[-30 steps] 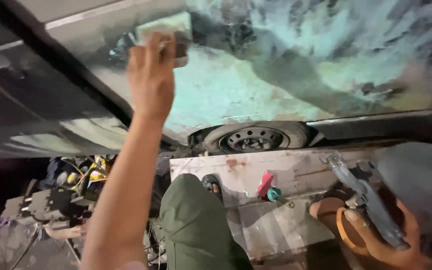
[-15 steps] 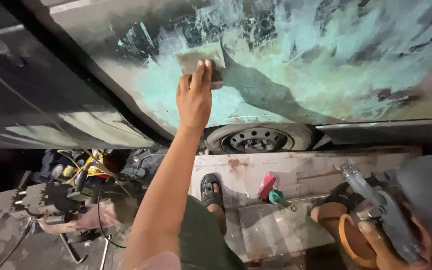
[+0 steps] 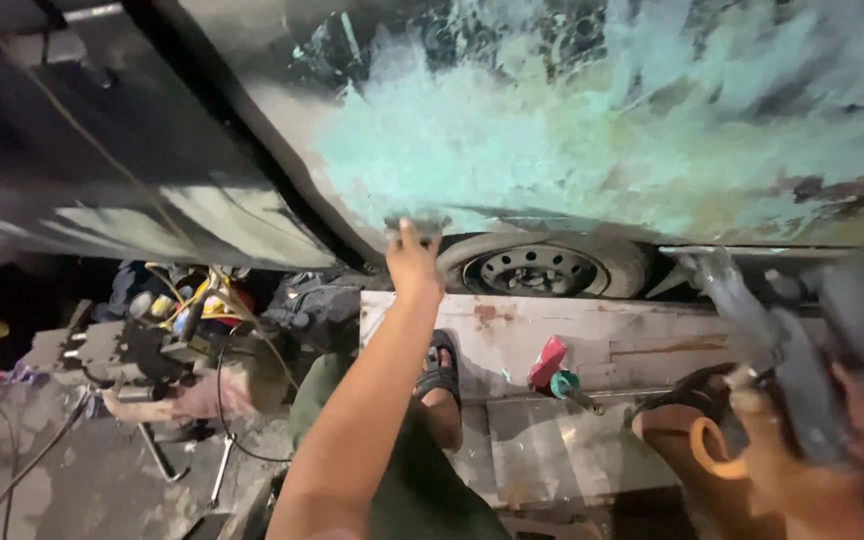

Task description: The person scrapes body filler from a pink plastic card onto a metal putty knife and applies it to the underside of a car's wheel arch. They then use the putty knife to spread and smooth the filler across the surface.

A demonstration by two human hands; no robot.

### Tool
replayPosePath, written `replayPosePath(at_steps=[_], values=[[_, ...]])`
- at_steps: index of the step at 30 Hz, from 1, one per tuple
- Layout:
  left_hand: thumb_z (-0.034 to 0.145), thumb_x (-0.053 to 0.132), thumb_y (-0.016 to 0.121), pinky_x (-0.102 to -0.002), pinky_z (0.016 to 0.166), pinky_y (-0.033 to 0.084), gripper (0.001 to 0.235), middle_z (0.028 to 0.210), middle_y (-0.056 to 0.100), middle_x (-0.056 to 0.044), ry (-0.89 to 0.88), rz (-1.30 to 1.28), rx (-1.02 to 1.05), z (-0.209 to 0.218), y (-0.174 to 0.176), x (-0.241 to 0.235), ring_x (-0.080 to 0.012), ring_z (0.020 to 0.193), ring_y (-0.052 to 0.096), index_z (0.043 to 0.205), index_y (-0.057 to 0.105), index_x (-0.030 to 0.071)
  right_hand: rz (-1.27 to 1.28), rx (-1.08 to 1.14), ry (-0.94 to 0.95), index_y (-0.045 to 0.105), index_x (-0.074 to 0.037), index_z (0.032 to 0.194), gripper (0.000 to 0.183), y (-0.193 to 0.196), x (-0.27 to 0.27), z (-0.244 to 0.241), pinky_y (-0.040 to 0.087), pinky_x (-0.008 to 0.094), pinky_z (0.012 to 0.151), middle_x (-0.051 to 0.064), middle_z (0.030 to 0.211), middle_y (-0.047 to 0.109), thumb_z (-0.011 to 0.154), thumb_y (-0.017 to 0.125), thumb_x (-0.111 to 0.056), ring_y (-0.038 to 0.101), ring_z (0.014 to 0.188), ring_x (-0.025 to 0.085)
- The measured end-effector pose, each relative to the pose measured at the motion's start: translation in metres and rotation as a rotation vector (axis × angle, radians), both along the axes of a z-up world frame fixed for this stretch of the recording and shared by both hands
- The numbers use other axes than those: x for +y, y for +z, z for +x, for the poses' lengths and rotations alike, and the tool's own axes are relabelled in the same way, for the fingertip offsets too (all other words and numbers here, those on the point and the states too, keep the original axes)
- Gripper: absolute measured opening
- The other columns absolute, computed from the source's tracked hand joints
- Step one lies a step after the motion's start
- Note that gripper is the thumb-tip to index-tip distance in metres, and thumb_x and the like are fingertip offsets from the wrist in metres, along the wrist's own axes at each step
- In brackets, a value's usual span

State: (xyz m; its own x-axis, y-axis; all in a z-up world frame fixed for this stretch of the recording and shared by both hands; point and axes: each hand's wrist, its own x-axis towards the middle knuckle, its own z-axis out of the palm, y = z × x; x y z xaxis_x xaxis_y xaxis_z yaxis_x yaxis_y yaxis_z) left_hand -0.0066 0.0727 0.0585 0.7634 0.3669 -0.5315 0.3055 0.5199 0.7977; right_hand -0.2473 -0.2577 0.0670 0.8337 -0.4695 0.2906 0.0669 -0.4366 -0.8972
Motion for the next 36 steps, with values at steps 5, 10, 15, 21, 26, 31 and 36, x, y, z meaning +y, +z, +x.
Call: replayPosePath(at_steps=[5,10,15,21,26,31,36], values=[[0.105,0.043,0.042,-0.032,0.044,0.028,0.051,0.134,0.071,-0.012,0.105,0.067,-0.114,0.017,0.066,0.016,-0.0225,0.114,0.074,0.146,0.057,0.018,-0.095,-0.224,0.297,0.052,0.008,0.147,0.064,0.046,0.031,0.032,0.049,0.031,0.102,0.014,0.121,0.065,0.09,0.07,-0.015,0.061,0.106,0.018],[0.108,0.031,0.045,-0.033,0.047,0.017,0.042,0.114,0.076,-0.009,0.062,0.108,-0.073,0.026,0.084,0.018,-0.0171,0.102,0.076,0.145,0.057,0.015,-0.136,-0.292,0.39,0.064,0.001,0.102,0.024,0.073,0.062,0.055,0.048,0.031,0.084,0.009,0.099,0.065,0.092,0.072,-0.02,0.062,0.086,0.018],[0.106,0.02,0.06,-0.035,0.044,0.017,0.019,0.078,0.071,-0.007,0.08,0.183,-0.028,0.058,0.074,0.027,-0.0165,0.049,0.037,0.115,0.071,0.008,-0.142,-0.302,0.508,0.068,-0.002,0.106,0.027,0.068,0.064,0.057,0.053,0.035,0.088,0.011,0.108,0.066,0.09,0.07,-0.025,0.066,0.093,0.021],[0.111,0.015,0.043,-0.03,0.05,0.025,0.045,0.116,0.08,-0.003,0.061,0.001,-0.137,0.027,0.157,0.019,-0.0127,0.078,0.072,0.153,0.058,0.016,-0.042,-0.315,0.418,0.056,0.005,0.134,0.049,0.028,0.045,0.051,0.051,0.038,0.107,0.017,0.12,0.067,0.092,0.072,-0.015,0.065,0.11,0.024],[0.099,0.024,0.062,-0.058,0.111,0.063,0.052,0.142,0.057,-0.02,-0.056,0.001,-0.988,0.011,0.157,0.023,-0.0426,0.125,0.064,0.147,0.049,0.008,-0.215,-0.296,0.211,0.062,0.003,0.107,0.031,0.01,0.013,0.04,0.05,0.04,0.098,0.015,0.103,0.07,0.096,0.08,-0.02,0.066,0.096,0.024],[0.1,0.032,0.054,-0.04,0.092,0.055,0.036,0.11,0.068,-0.008,-0.028,0.386,-0.787,-0.011,0.122,-0.02,-0.0216,0.096,0.06,0.121,0.065,0.005,-0.213,-0.314,0.204,0.064,0.007,0.118,0.024,0.027,0.001,0.023,0.05,0.041,0.118,0.019,0.12,0.069,0.105,0.07,-0.012,0.067,0.114,0.029],[0.112,0.022,0.046,-0.047,0.113,0.055,0.056,0.171,0.026,-0.014,0.01,0.849,-0.793,0.044,0.022,-0.008,-0.0375,0.155,0.036,0.163,0.024,0.016,-0.273,-0.429,0.067,0.03,0.01,0.142,0.06,-0.058,-0.054,-0.001,0.035,0.053,0.133,0.03,0.125,0.063,0.101,0.071,-0.005,0.058,0.126,0.039]])
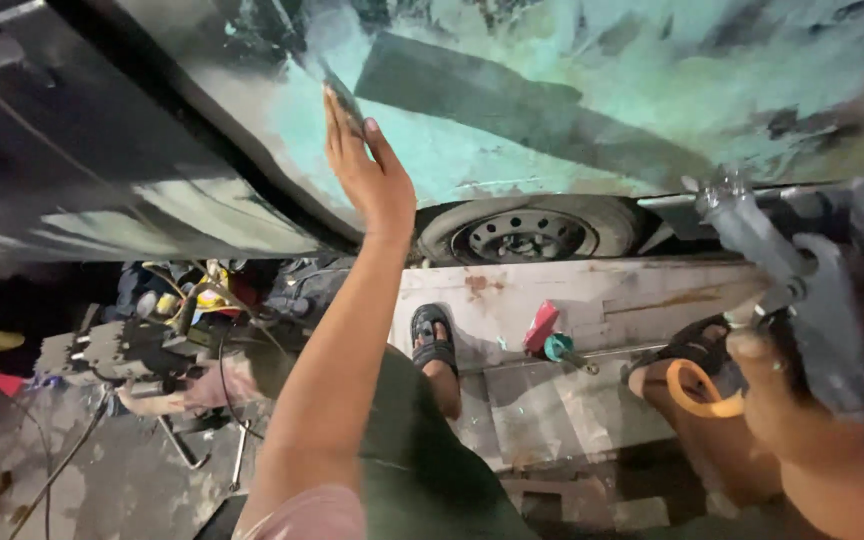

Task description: The person scrapes body filler from a pink plastic card onto a metal putty knife and applies it to the underside of a car's wheel arch. They then use the putty knife to spread and smooth the filler across the surface.

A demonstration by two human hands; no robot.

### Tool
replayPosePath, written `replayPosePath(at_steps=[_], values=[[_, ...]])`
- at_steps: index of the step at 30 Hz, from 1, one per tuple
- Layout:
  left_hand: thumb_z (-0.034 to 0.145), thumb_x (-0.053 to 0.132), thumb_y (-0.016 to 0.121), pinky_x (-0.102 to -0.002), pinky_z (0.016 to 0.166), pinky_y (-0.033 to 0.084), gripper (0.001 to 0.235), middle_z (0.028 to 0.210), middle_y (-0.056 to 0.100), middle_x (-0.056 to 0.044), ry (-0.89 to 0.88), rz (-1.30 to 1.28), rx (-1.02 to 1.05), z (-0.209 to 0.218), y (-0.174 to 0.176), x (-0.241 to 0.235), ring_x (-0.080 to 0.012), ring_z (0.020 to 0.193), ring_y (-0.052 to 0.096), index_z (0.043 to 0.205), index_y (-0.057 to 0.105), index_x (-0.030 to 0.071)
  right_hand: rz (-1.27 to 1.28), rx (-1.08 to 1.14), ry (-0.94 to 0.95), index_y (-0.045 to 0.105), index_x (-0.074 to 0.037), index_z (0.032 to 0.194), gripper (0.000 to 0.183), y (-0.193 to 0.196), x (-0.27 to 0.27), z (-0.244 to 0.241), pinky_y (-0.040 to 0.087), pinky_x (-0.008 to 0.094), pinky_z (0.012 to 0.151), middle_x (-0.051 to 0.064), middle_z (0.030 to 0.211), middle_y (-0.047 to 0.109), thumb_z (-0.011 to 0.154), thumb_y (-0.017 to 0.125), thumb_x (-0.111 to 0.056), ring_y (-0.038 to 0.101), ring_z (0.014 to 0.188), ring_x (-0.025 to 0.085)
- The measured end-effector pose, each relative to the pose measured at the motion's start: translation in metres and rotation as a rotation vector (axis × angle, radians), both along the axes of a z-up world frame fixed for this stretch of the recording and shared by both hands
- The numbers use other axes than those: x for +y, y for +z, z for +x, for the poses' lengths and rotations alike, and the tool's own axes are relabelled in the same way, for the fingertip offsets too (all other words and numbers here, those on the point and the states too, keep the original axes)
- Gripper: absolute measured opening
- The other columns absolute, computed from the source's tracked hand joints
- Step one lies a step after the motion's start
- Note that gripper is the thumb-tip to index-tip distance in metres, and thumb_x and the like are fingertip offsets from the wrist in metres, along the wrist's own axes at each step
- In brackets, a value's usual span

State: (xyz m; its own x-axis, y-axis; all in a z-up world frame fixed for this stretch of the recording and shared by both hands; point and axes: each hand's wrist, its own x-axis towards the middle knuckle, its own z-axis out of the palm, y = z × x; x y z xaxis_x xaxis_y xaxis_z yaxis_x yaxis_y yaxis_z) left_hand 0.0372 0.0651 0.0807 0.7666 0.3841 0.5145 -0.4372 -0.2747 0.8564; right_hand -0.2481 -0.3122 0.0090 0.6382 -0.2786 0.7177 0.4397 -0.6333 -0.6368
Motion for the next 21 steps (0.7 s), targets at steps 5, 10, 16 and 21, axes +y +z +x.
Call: replayPosePath(at_steps=[5,10,16,21], values=[[0.114,-0.008,0.057,-0.044,0.134,0.019,0.06,0.169,0.019,-0.013,0.506,1.518,0.005,0.013,0.019,-0.026,-0.0273,0.156,0.019,0.166,0.032,0.005,-0.236,0.129,-0.122,0.054,0.018,0.139,0.069,-0.008,-0.015,-0.014,0.039,0.048,0.128,0.031,0.131,0.066,0.092,0.078,-0.025,0.061,0.132,0.043],[0.101,-0.025,0.051,-0.033,0.075,0.045,0.081,0.174,0.02,-0.002,0.565,1.274,-0.206,0.043,-0.047,-0.028,-0.0289,0.162,0.018,0.168,0.031,0.014,-0.128,0.227,-0.028,0.068,0.003,0.113,0.031,0.044,0.008,-0.005,0.047,0.046,0.119,0.017,0.116,0.069,0.099,0.07,-0.024,0.067,0.115,0.034],[0.101,-0.017,0.05,-0.037,0.098,0.039,0.073,0.171,0.022,-0.005,0.454,1.383,-0.101,0.03,-0.103,-0.031,-0.0318,0.159,0.017,0.166,0.033,0.013,-0.104,0.163,-0.07,0.068,0.006,0.119,0.025,0.029,-0.008,-0.001,0.049,0.047,0.118,0.018,0.114,0.07,0.106,0.073,-0.015,0.067,0.112,0.034],[0.097,-0.015,0.053,-0.029,0.079,0.05,0.079,0.173,0.019,-0.007,0.395,1.54,-0.033,0.014,-0.149,-0.03,-0.0337,0.159,0.015,0.167,0.03,0.014,-0.164,0.165,0.007,0.036,0.02,0.158,0.076,0.074,0.012,0.003,0.036,0.052,0.121,0.038,0.145,0.054,0.1,0.057,-0.024,0.052,0.136,0.049]])
